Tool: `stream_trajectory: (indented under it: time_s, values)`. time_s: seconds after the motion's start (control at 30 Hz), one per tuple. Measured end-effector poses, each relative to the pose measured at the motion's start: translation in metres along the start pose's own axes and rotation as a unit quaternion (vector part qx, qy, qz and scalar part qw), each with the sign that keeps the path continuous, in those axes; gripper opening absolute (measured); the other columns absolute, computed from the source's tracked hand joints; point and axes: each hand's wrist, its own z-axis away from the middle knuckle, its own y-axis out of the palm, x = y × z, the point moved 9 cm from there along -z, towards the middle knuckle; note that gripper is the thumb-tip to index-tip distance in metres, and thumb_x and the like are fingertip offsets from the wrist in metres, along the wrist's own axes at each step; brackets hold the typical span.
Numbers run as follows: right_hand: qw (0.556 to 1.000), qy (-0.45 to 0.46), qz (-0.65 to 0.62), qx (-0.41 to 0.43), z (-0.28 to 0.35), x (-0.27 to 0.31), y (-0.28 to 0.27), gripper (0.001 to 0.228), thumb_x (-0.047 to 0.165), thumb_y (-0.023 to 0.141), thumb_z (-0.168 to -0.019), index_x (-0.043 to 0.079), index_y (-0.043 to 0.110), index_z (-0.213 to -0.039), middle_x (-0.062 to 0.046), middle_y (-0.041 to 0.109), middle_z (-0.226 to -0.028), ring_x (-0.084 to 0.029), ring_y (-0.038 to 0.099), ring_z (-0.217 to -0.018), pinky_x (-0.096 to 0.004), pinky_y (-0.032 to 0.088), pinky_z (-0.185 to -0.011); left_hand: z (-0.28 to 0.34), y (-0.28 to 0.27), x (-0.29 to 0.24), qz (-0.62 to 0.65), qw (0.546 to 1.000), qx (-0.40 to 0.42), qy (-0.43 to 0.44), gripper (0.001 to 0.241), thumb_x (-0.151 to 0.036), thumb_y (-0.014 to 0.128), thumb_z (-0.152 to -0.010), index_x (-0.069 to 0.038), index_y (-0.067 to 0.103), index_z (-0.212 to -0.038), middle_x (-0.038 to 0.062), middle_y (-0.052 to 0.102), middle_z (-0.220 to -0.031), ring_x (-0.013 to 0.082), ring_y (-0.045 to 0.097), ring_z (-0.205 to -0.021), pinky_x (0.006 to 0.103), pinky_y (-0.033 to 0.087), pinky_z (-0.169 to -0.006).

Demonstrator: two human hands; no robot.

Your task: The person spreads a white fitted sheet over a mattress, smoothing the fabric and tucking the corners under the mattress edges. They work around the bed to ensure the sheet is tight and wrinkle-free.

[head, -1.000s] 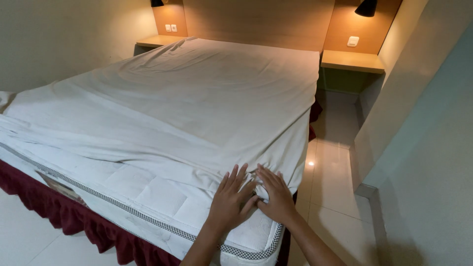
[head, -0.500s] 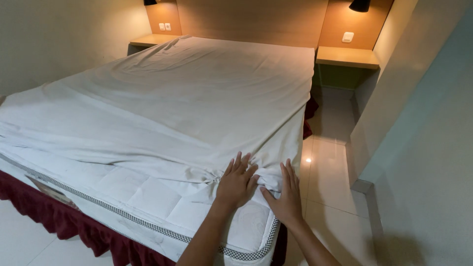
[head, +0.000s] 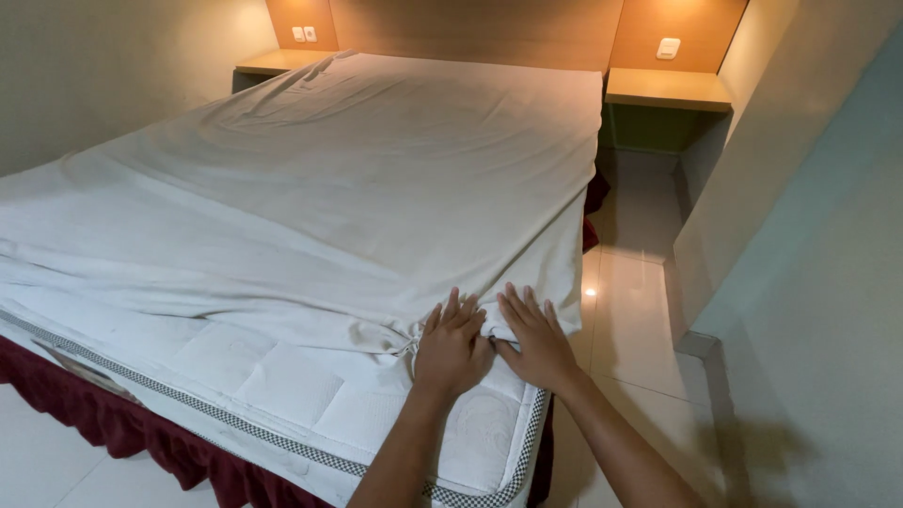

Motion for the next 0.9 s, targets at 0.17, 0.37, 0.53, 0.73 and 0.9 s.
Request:
stream_trajectory:
  time_s: [0.17, 0.37, 0.53, 0.73, 0.9]
  values:
    - [0.997, 0.017, 0.040, 0.064, -0.031, 0.012, -0.013, 0.089, 0.043, 0.070, -0.088, 0.018, 0.025, -0.161, -0.006, 0.013, -0.171, -0.030, 0.010, -0.157, -0.056, 0.011, -0.125, -0.004, 0.002, -0.001, -0.014, 0.999, 0.039, -0.019, 0.064, -0.028, 0.066, -0.073, 0.000, 0.065, -0.130, 0.021, 0.053, -0.150, 0.0384, 0.036, -0.148, 0.0552, 0.027, -0.119]
    - [0.998, 0.001, 0.019, 0.061, -0.034, 0.018, 0.003, 0.071, 0.024, 0.072, -0.087, 0.021, 0.043, -0.152, -0.003, 0.034, -0.163, -0.027, 0.020, -0.155, -0.054, 0.015, -0.125, 0.000, 0.014, 0.013, 0.000, 0.999, 0.034, -0.032, 0.067, -0.028, 0.066, -0.079, 0.001, 0.057, -0.139, 0.022, 0.051, -0.152, 0.0405, 0.035, -0.149, 0.0509, 0.029, -0.120]
    - [0.999, 0.007, -0.031, 0.031, -0.008, 0.016, -0.008, 0.061, 0.011, 0.071, -0.086, 0.015, 0.053, -0.145, -0.005, 0.051, -0.155, -0.028, 0.036, -0.150, -0.049, 0.025, -0.124, 0.002, 0.008, -0.001, 0.001, 1.000, 0.022, -0.008, 0.064, -0.021, 0.072, -0.079, 0.001, 0.057, -0.137, 0.020, 0.052, -0.152, 0.0397, 0.038, -0.149, 0.0499, 0.031, -0.120]
    - [0.999, 0.033, -0.014, 0.029, 0.030, 0.012, -0.016, 0.068, -0.001, 0.067, -0.084, 0.009, 0.047, -0.148, -0.014, 0.052, -0.150, -0.028, 0.039, -0.149, -0.046, 0.024, -0.126, 0.005, 0.008, -0.033, -0.057, 0.993, -0.011, 0.100, 0.063, -0.013, 0.078, -0.075, -0.005, 0.060, -0.135, 0.018, 0.057, -0.147, 0.0371, 0.043, -0.145, 0.0539, 0.031, -0.116]
    - [0.998, 0.032, -0.060, -0.009, 0.066, 0.016, -0.020, 0.080, -0.013, 0.062, -0.076, 0.010, 0.044, -0.151, -0.015, 0.052, -0.149, -0.030, 0.037, -0.148, -0.047, 0.024, -0.123, 0.012, 0.022, -0.028, -0.122, 0.982, -0.042, 0.140, 0.056, -0.008, 0.073, -0.080, -0.007, 0.063, -0.135, 0.015, 0.060, -0.145, 0.0336, 0.047, -0.144, 0.0504, 0.034, -0.117]
